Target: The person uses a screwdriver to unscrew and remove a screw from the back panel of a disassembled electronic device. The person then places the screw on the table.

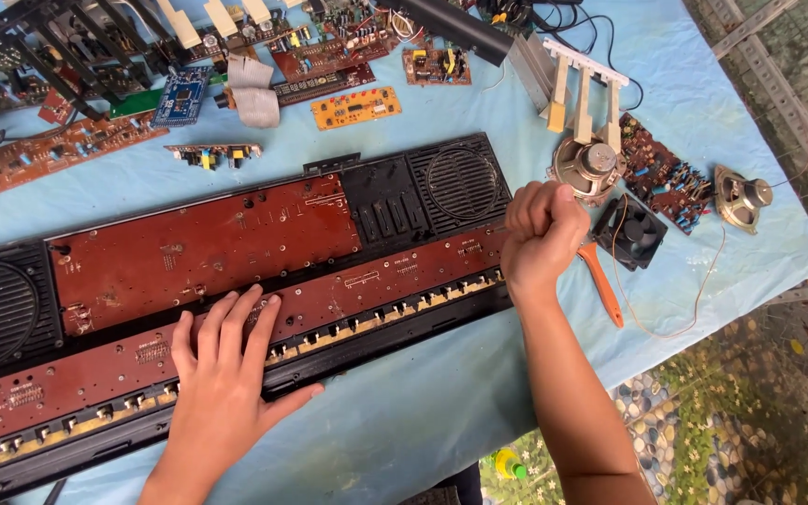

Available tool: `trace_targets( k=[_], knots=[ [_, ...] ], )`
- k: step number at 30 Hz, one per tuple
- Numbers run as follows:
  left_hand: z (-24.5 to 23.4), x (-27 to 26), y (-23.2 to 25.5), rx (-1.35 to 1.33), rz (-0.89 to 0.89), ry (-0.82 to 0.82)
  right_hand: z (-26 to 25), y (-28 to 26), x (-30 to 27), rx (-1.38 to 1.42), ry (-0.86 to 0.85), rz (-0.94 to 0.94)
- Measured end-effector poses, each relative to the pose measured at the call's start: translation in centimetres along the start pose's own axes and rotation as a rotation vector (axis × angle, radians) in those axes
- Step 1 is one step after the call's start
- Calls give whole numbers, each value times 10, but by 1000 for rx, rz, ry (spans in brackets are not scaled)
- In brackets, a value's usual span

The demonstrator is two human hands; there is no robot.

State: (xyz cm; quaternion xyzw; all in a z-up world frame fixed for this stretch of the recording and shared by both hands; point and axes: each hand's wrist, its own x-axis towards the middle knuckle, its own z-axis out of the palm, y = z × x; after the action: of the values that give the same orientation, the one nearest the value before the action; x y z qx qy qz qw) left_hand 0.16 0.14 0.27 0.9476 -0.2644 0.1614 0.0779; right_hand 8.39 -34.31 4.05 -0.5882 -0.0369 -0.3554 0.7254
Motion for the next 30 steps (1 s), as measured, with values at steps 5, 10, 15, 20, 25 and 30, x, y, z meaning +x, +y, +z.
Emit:
trace_targets(
  k=[5, 10, 15, 20, 25, 30],
  knots=[
    [0, -1, 0, 1, -1, -8, -19, 11, 4, 81, -91, 20],
    [1, -1, -1, 8, -4, 4, -32, 16, 19, 180, -239, 149],
    [2, -1, -1, 18, 4, 6, -48, 13, 26, 285, -375, 319],
    [0, 0, 0, 5, 7, 25, -37, 15, 22, 274, -339, 157],
    [2, -2, -1, 8, 1, 14, 1, -2, -9, 23, 253, -48],
    [0, -1, 0, 19, 18, 41, -15, 9, -7, 118, 13, -52]
  ],
)
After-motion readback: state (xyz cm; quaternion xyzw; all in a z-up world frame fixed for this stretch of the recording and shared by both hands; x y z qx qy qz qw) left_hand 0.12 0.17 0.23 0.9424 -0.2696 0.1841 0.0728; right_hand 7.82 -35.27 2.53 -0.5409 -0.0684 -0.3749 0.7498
